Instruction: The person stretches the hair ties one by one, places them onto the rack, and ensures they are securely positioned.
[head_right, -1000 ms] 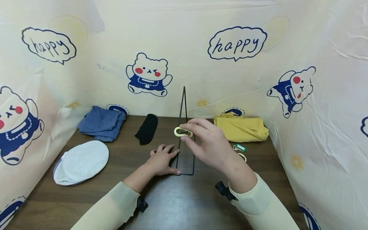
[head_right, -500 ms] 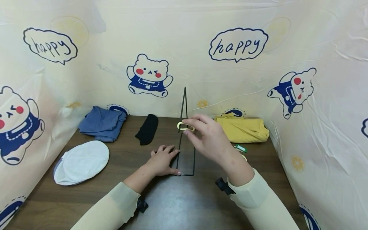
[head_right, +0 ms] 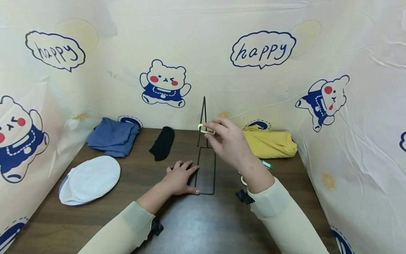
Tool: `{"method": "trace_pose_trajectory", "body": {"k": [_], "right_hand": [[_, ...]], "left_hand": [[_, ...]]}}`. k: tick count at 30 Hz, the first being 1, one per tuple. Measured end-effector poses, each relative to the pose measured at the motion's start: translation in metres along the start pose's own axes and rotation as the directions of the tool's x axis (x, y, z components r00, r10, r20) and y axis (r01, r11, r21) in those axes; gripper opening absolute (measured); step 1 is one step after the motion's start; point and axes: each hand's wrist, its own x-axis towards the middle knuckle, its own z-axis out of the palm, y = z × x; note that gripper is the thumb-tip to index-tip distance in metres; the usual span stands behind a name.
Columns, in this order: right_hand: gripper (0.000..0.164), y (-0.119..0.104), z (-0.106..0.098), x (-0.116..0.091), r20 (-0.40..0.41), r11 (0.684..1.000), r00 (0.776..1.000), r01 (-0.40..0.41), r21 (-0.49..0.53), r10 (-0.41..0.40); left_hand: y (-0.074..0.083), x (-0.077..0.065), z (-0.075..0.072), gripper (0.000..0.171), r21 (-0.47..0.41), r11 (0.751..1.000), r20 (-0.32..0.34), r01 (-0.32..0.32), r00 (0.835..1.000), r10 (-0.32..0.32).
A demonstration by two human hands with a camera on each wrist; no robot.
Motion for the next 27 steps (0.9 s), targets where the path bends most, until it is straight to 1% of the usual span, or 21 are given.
{"method": "trace_pose_trajectory", "body": {"k": [5, 11, 17, 22, 27], "right_hand": [[0.029, 0.011, 0.007, 0.007, -0.017, 1.0, 1.0, 0.001, 0.017, 0.0], [0.031, 0.026, 0.015, 0.014, -0.015, 0.998, 0.998, -0.057, 0.03, 0.058], [0.032, 0.038, 0.025, 0.023, -0.024, 0.99, 0.994, -0.105, 0.091, 0.108], [0.034, 0.044, 0.031, 0.03, -0.017, 0.98, 0.985, -0.168, 0.103, 0.171], [0.036, 0.051, 0.037, 0.038, -0.004, 0.958, 0.967, -0.253, 0.133, 0.256]], "left_hand": [[0.0, 0.0, 0.0, 0.104, 0.0, 1.0, -0.003, -0.004, 1.0, 0.004], [0.0, -0.001, 0.0, 0.103, -0.004, 1.0, 0.002, -0.005, 1.0, 0.005], [0.002, -0.003, -0.002, 0.102, -0.021, 1.0, 0.006, -0.011, 1.0, 0.011], [0.002, -0.003, -0.002, 0.102, -0.025, 1.0, 0.007, -0.013, 1.0, 0.013], [0.002, -0.003, -0.002, 0.102, -0.028, 1.0, 0.007, -0.013, 1.0, 0.013]]}}
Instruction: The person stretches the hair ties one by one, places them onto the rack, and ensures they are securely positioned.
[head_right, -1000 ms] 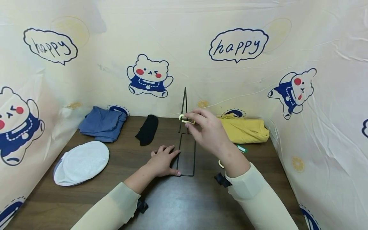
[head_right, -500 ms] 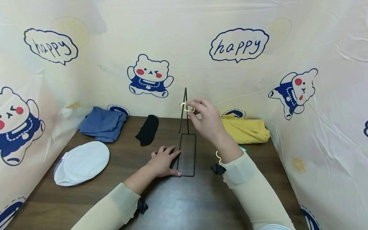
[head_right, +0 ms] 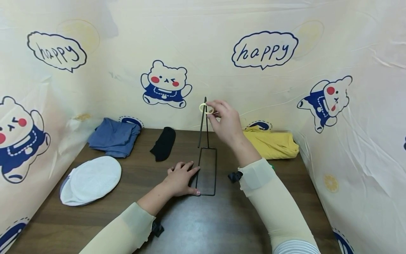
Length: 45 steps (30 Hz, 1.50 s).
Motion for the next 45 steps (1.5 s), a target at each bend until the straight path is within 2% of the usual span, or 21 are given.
{"method": "trace_pose_trajectory", "body": {"k": [6, 13, 26, 40, 45], "right_hand": [[0.037, 0.011, 0.007, 0.007, -0.031, 0.997, 0.997, -0.073, 0.037, 0.074], [0.041, 0.016, 0.008, 0.008, -0.023, 0.994, 0.995, -0.097, 0.053, 0.099], [0.039, 0.02, -0.006, -0.01, -0.004, 0.997, 0.998, -0.061, 0.046, 0.061], [0.04, 0.026, -0.019, -0.033, -0.049, 0.995, 0.999, 0.017, 0.096, -0.013], [0.041, 0.028, -0.026, -0.045, -0.055, 0.998, 0.998, 0.003, 0.063, 0.001]], "left_hand": [[0.001, 0.0, 0.0, 0.102, -0.005, 1.0, 0.006, 0.002, 1.0, -0.002], [0.0, 0.001, 0.001, 0.102, -0.004, 1.0, -0.003, -0.002, 1.0, 0.002], [-0.001, 0.002, 0.001, 0.103, -0.008, 1.0, -0.006, 0.004, 1.0, -0.004], [0.0, 0.002, 0.001, 0.103, -0.002, 1.0, 0.011, 0.017, 1.0, -0.017], [0.0, 0.003, 0.0, 0.103, 0.006, 1.0, 0.014, 0.018, 1.0, -0.018]]}}
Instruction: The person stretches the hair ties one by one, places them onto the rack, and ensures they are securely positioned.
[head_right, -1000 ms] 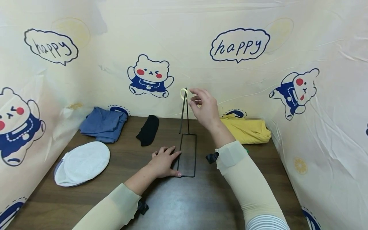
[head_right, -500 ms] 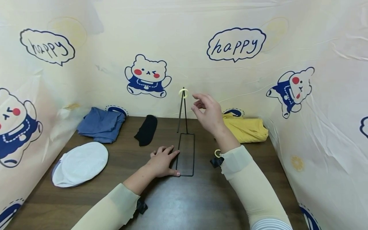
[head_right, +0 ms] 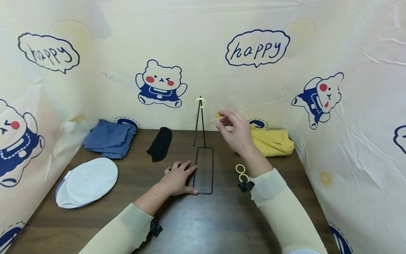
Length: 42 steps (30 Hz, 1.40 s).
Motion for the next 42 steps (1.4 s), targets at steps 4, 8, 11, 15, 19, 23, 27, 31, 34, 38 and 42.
{"method": "trace_pose_trajectory", "body": {"k": [4, 8, 11, 15, 19, 23, 27, 31, 34, 38, 42], "right_hand": [[0.041, 0.001, -0.005, -0.008, 0.004, 1.0, 1.0, -0.002, -0.026, 0.002], [0.041, 0.004, -0.011, -0.017, 0.011, 1.0, 1.0, 0.0, -0.026, 0.0], [0.039, 0.006, -0.017, -0.024, 0.018, 0.999, 1.0, -0.015, -0.041, 0.015], [0.038, 0.008, -0.026, -0.036, 0.024, 0.997, 0.999, -0.031, -0.077, 0.033], [0.039, 0.01, -0.035, -0.048, 0.028, 0.995, 0.999, -0.039, -0.092, 0.042], [0.04, 0.015, -0.043, -0.062, 0.032, 0.992, 0.998, -0.051, -0.116, 0.055], [0.039, 0.02, -0.05, -0.075, 0.033, 0.987, 0.997, -0.068, -0.145, 0.073], [0.039, 0.026, -0.056, -0.089, 0.028, 0.98, 0.995, -0.094, -0.175, 0.1], [0.04, 0.03, -0.06, -0.097, 0.021, 0.976, 0.994, -0.101, -0.191, 0.107], [0.039, 0.035, -0.065, -0.107, 0.009, 0.974, 0.994, -0.104, -0.2, 0.108], [0.039, 0.038, -0.069, -0.116, 0.016, 0.967, 0.987, -0.15, -0.203, 0.157]], "left_hand": [[0.0, -0.001, -0.001, 0.103, -0.002, 1.0, 0.001, 0.005, 1.0, -0.005], [0.0, -0.002, -0.001, 0.103, -0.005, 1.0, 0.004, 0.005, 1.0, -0.005], [0.0, -0.001, 0.0, 0.103, -0.003, 1.0, 0.001, 0.003, 1.0, -0.003], [-0.001, 0.0, 0.001, 0.103, 0.001, 1.0, -0.006, 0.003, 1.0, -0.003], [-0.001, 0.0, 0.001, 0.103, 0.003, 1.0, -0.006, 0.001, 1.0, -0.001], [0.0, -0.001, 0.0, 0.102, 0.003, 1.0, -0.002, -0.003, 1.0, 0.003], [0.0, -0.001, 0.0, 0.102, 0.0, 1.0, 0.0, -0.004, 1.0, 0.004], [0.0, 0.0, 0.002, 0.102, 0.003, 1.0, 0.002, -0.003, 1.0, 0.003], [0.0, 0.0, 0.002, 0.102, 0.004, 1.0, 0.002, -0.004, 1.0, 0.004], [0.0, 0.0, 0.002, 0.102, 0.004, 1.0, 0.001, -0.004, 1.0, 0.004], [0.0, -0.001, 0.002, 0.102, 0.001, 1.0, -0.001, -0.004, 1.0, 0.004]]}}
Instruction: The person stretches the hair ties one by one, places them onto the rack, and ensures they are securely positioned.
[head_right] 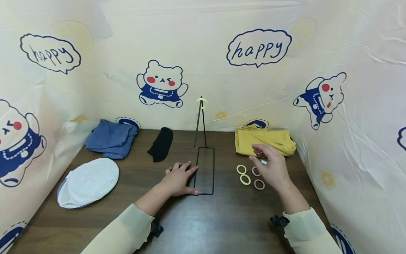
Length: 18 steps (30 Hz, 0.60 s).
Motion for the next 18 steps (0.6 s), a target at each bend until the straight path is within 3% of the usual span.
{"method": "trace_pose_trajectory", "body": {"k": [4, 12, 18], "right_hand": [[0.04, 0.006, -0.003, -0.012, 0.036, 0.998, 0.998, -0.047, -0.031, 0.048], [0.043, 0.03, -0.006, -0.031, 0.09, 0.993, 0.994, -0.048, -0.105, 0.058], [0.045, 0.051, -0.01, -0.04, 0.199, 0.979, 0.969, -0.114, -0.17, 0.147]], "left_hand": [[0.0, 0.0, 0.0, 0.102, -0.003, 1.0, 0.002, 0.0, 1.0, 0.0], [0.0, 0.0, -0.001, 0.103, 0.001, 1.0, -0.002, -0.001, 1.0, 0.001], [0.001, 0.0, -0.001, 0.102, -0.003, 1.0, -0.003, 0.001, 1.0, -0.001]]}}
